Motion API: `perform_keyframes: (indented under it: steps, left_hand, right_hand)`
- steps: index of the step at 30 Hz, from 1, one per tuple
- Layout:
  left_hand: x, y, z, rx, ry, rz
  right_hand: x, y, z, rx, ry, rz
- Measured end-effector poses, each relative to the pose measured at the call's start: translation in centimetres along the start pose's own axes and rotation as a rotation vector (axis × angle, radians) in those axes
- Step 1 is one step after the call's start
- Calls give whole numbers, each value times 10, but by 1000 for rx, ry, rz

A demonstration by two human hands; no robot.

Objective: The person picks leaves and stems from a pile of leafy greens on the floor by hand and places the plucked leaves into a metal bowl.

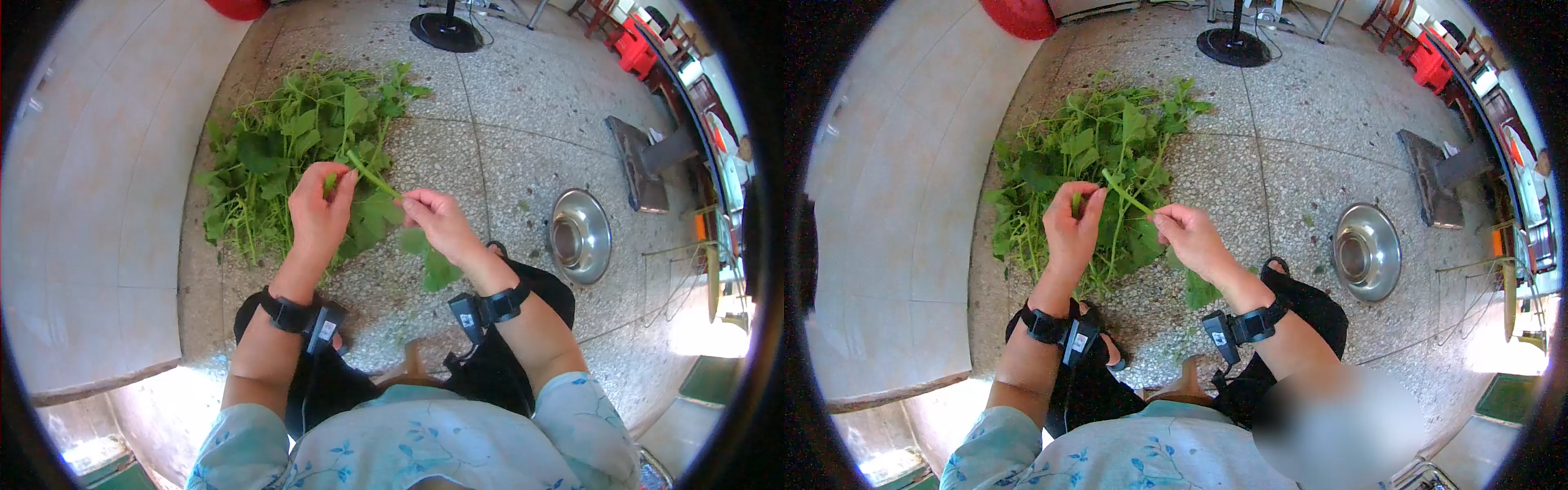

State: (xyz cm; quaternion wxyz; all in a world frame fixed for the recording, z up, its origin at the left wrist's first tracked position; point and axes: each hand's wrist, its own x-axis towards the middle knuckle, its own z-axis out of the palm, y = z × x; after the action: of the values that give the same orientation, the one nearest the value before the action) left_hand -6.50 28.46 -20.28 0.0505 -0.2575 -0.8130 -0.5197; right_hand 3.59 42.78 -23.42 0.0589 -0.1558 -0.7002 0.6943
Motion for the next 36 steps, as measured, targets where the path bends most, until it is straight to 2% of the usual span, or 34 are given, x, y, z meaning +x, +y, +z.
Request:
perform_keyframes:
  steps: [1, 3, 4, 8, 11, 13, 14, 16, 17, 19, 21, 23, 25, 26, 27, 28, 30, 31, 36]
  left_hand:
    - [-1, -1, 0, 4, -3, 1]
    - [-3, -5, 4, 248, -96, 564]
    - [-8, 5, -1, 286, -278, 476]
    - [-13, -5, 4, 285, -338, 469]
    - [-16, -14, 11, 140, -379, 392]
    - [-19, -13, 16, -79, -346, 254]
    - [-20, -11, 17, -78, -345, 252]
    - [-23, -6, 18, -297, -397, -141]
    - [-25, -6, 21, -296, -397, -141]
    - [-27, -5, 25, -573, -358, -335]
    - [-28, 1, 24, -632, -358, -417]
    - [-27, 1, 24, -690, -357, -499]
    - [-26, -4, 26, -545, -346, -358]
    - [-25, -5, 24, -544, -347, -359]
    - [-22, -7, 21, -227, -285, 1]
    - [-20, -3, 18, 92, -215, 357]
    - [-20, 7, 10, 180, -268, 369]
    - [-20, 11, 7, 270, -316, 382]
    - [-18, 9, 5, 294, -368, 458]
  right_hand:
    - [0, 0, 0, 5, 1, 0]
    - [1, 1, 0, -112, -26, -28]
    - [0, 0, 0, -113, -28, -27]
    - [-3, -5, -2, -164, -36, -66]
    - [-3, -5, -3, -134, -41, -93]
    - [-4, -7, -2, -85, -44, -99]
    - [-5, -10, -1, 10, -21, -35]
    - [-4, -11, 0, 105, 2, 30]
    - [-3, -9, 0, 153, -9, 11]
    - [-2, -7, 3, 205, -23, -7]
    - [-2, -7, 6, 236, 47, -11]
    - [-1, -6, 4, 287, 16, 14]
    - [-2, -8, 2, 337, -12, 40]
    - [-3, -12, 1, 125, 12, -44]
    - [-4, -15, 0, -87, 38, -128]
    - [-5, -13, 0, -86, 41, -126]
    - [-6, -9, 1, -331, 86, -207]
    - [-7, -8, 1, -330, 87, -205]
    - [-8, -11, 1, -552, 95, -293]
